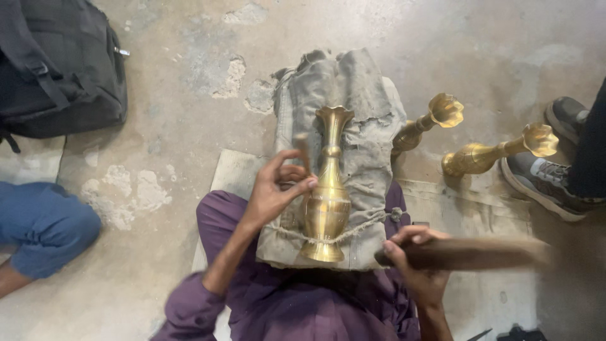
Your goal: The person sits on the floor holding a brass vase against a cloth-covered sandbag and uses a small punch and a wooden mallet to repeatedly strike the vase's surface, chasing decorative patterns into the metal. The person rotates the vase and repositions the punch to work different areas of the body and neck.
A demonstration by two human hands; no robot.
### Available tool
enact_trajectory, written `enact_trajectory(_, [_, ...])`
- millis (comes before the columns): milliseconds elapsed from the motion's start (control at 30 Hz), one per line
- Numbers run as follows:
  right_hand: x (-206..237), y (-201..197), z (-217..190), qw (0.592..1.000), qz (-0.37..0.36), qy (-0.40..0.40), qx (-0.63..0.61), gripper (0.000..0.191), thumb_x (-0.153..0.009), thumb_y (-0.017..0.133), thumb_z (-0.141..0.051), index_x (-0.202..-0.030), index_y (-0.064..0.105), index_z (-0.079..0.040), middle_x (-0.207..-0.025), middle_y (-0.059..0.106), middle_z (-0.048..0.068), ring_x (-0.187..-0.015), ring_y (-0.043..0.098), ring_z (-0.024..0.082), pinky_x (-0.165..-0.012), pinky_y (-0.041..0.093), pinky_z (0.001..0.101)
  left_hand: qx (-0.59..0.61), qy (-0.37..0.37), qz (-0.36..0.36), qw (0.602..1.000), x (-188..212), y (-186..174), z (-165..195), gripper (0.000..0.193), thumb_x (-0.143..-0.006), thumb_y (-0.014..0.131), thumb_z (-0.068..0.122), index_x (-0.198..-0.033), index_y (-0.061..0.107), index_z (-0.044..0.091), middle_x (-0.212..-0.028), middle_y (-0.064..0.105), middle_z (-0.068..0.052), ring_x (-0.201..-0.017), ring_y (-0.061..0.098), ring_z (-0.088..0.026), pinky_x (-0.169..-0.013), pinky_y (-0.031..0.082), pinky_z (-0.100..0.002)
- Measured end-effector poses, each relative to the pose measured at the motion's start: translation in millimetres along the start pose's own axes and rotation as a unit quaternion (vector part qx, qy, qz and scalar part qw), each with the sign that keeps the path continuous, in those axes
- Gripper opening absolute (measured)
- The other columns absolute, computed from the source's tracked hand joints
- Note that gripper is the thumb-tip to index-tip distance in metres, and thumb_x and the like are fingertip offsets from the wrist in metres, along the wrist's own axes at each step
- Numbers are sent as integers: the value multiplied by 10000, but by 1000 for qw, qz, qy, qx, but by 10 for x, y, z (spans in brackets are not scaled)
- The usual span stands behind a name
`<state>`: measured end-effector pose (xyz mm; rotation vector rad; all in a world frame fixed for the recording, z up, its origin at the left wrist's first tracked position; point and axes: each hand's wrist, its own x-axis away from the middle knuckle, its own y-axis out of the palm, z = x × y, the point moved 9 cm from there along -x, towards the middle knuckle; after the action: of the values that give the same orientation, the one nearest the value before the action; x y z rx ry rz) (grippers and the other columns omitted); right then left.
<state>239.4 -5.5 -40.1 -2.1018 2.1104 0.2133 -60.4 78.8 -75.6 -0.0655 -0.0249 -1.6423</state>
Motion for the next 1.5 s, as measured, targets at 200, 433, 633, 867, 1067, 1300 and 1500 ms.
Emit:
enact_trajectory(200, [12,100,585,990,-45,122,-60,273,-894,722,69,-1018,512,-55,-994,628,83,-937,660,146,-854,578,305,-50,57,-215,974,-400,395,355,602,-878,843,175,-1395,577,21,-962,800,-123,-872,779,-187,-772,643,-326])
enact_trajectory(433, [104,-416,750,974,38,213,62,226,-864,753,26,-1028,601,-8,-824,687,75,-712,671,162,-641,561,306,-4,-22,-391,920,-583,836,312,605,-882,809,182,-1429,575,71,-954,785,-80,-785,769,-133,-695,659,-299])
enact_trajectory(633, [208,-636,647,981,93,168,35,388,-834,752,-60,-1165,550,-53,-864,657,23,-678,686,122,-607,593,275,-59,8,-478,876,-603,1024,308,582,-891,799,181,-1429,594,99,-923,791,-68,-781,775,-122,-693,675,-289])
enact_trajectory(867, [214,-719,500,964,58,141,218,446,-882,773,-93,-1277,608,32,-962,734,103,-835,691,145,-717,566,273,-95,55,-526,843,-593,1105,309,599,-888,787,218,-1442,582,117,-899,807,-50,-729,774,-116,-691,666,-311])
enact_trajectory(1067, [84,-660,261,956,53,72,281,573,-902,760,-107,-1432,578,14,-1143,757,172,-1005,746,192,-847,601,309,-120,92,-533,833,-558,1127,373,583,-893,782,215,-1439,593,133,-929,816,-59,-715,787,-140,-721,658,-326])
enact_trajectory(1300, [-58,-636,35,917,30,12,397,643,-813,823,-72,-1418,607,-42,-1071,757,179,-919,759,213,-777,594,326,-123,56,-527,839,-529,1100,442,598,-898,760,210,-1458,565,135,-956,815,-55,-731,780,-142,-723,649,-335])
enact_trajectory(1500, [-22,-756,79,953,64,15,295,534,-904,793,-50,-1403,609,-96,-996,757,117,-840,753,176,-757,617,283,-114,136,-521,835,-483,1090,548,564,-930,748,212,-1456,573,114,-968,821,-58,-918,798,-171,-828,640,-351])
